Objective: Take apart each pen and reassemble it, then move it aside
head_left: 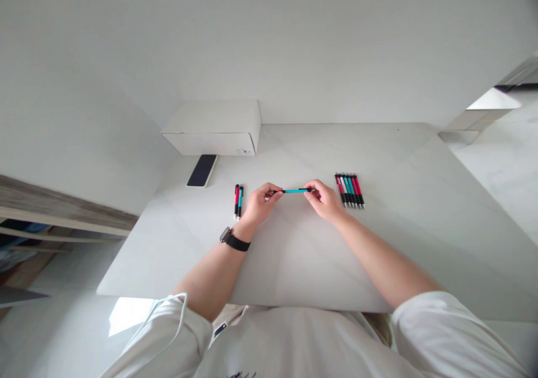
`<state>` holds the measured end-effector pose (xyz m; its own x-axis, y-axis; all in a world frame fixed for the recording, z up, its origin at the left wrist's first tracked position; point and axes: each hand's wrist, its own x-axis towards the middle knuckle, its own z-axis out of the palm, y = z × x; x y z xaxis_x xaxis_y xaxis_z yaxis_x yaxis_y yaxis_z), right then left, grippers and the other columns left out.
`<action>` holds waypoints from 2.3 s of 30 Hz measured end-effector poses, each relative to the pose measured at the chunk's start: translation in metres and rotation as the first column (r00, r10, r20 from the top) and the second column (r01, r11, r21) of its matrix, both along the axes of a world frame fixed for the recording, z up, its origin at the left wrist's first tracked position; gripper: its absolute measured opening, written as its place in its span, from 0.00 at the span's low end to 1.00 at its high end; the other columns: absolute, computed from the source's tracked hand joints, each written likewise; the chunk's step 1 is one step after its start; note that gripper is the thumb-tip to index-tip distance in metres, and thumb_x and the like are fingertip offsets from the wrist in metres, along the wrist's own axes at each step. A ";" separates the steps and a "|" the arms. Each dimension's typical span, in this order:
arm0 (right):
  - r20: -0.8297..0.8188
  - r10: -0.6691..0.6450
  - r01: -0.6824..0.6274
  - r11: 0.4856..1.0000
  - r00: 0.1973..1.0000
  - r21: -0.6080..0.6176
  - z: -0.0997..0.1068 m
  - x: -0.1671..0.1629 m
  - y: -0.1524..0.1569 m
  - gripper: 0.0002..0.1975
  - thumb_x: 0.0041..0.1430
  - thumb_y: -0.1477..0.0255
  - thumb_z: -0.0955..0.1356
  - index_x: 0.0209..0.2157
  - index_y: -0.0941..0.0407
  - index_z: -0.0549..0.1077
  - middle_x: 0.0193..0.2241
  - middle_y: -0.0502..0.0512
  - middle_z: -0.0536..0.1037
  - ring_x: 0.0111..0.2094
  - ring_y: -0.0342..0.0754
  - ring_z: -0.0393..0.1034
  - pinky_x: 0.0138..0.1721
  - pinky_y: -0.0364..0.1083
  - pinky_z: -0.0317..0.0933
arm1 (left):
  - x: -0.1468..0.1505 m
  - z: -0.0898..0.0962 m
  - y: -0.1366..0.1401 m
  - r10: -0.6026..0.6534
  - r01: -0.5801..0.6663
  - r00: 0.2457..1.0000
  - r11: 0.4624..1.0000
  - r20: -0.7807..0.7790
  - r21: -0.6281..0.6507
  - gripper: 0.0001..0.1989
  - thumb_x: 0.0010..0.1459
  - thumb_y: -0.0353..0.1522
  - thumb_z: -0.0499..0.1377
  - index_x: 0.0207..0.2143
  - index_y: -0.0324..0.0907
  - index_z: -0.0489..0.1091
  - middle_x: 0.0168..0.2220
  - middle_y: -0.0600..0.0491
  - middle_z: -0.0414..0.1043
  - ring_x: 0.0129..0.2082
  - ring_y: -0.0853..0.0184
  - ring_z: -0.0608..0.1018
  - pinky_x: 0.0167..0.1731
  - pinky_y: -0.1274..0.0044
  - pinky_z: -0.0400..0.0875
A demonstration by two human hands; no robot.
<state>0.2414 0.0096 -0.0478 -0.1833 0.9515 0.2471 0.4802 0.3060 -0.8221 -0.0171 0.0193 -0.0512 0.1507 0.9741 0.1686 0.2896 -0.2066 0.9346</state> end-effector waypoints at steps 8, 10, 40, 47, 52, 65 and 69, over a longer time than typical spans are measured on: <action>0.013 0.035 -0.033 0.992 0.999 -0.118 0.000 0.003 -0.001 0.18 0.72 0.52 0.61 0.40 0.50 0.75 0.30 0.51 0.80 0.27 0.47 0.73 0.31 0.46 0.65 | 0.000 0.001 -0.001 0.002 -0.002 1.000 1.000 0.010 -0.001 0.12 0.63 0.42 0.65 0.42 0.44 0.79 0.41 0.49 0.81 0.40 0.63 0.81 0.42 0.72 0.74; 0.017 0.040 -0.039 0.995 0.999 -0.092 0.000 0.003 -0.001 0.18 0.72 0.53 0.62 0.39 0.50 0.74 0.30 0.51 0.80 0.27 0.47 0.72 0.31 0.46 0.65 | 0.000 0.001 -0.001 0.006 -0.006 1.000 1.000 0.004 -0.006 0.12 0.63 0.42 0.65 0.42 0.44 0.79 0.40 0.49 0.81 0.39 0.63 0.80 0.41 0.72 0.73; 0.070 0.045 -0.049 0.998 0.997 0.047 0.001 0.004 0.001 0.12 0.70 0.58 0.65 0.42 0.50 0.75 0.36 0.53 0.81 0.33 0.49 0.75 0.37 0.47 0.67 | -0.001 0.000 0.000 -0.004 0.004 1.000 1.000 0.005 -0.027 0.13 0.63 0.43 0.66 0.42 0.45 0.79 0.41 0.49 0.82 0.38 0.64 0.80 0.39 0.73 0.73; 0.041 0.016 -0.015 1.000 0.999 -0.008 0.000 0.004 0.001 0.19 0.67 0.55 0.68 0.54 0.48 0.73 0.44 0.56 0.82 0.32 0.50 0.75 0.35 0.48 0.69 | 0.000 0.000 0.000 0.005 -0.004 0.999 1.000 0.037 -0.027 0.13 0.62 0.43 0.67 0.41 0.44 0.79 0.40 0.49 0.81 0.37 0.64 0.80 0.38 0.73 0.73; 0.122 0.010 -0.007 1.000 0.992 -0.020 -0.002 0.005 0.003 0.14 0.70 0.55 0.65 0.43 0.49 0.77 0.31 0.52 0.82 0.31 0.51 0.76 0.34 0.48 0.66 | 0.000 0.001 -0.001 0.009 -0.007 0.999 0.999 0.034 -0.037 0.13 0.61 0.43 0.67 0.42 0.44 0.79 0.39 0.49 0.81 0.36 0.64 0.80 0.37 0.74 0.73; -0.005 0.004 -0.004 0.996 1.000 -0.092 -0.006 0.007 0.004 0.15 0.70 0.54 0.65 0.45 0.49 0.75 0.33 0.52 0.82 0.30 0.48 0.74 0.33 0.46 0.68 | 0.001 0.001 -0.001 0.007 -0.005 0.999 0.999 0.047 -0.052 0.14 0.61 0.44 0.67 0.41 0.44 0.79 0.39 0.49 0.81 0.36 0.64 0.79 0.35 0.75 0.72; -0.034 -0.009 0.009 1.000 0.999 -0.008 -0.003 0.005 0.003 0.12 0.67 0.57 0.67 0.45 0.49 0.75 0.34 0.52 0.80 0.30 0.48 0.73 0.35 0.47 0.68 | 0.000 0.000 0.000 0.005 0.000 0.998 0.997 0.067 -0.074 0.15 0.61 0.45 0.67 0.41 0.43 0.79 0.38 0.48 0.81 0.35 0.64 0.79 0.35 0.75 0.71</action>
<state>0.2465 0.0127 -0.0505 -0.1664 0.9549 0.2458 0.4544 0.2955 -0.8404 -0.0167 0.0195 -0.0515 0.1393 0.9845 0.1062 0.2257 -0.1359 0.9647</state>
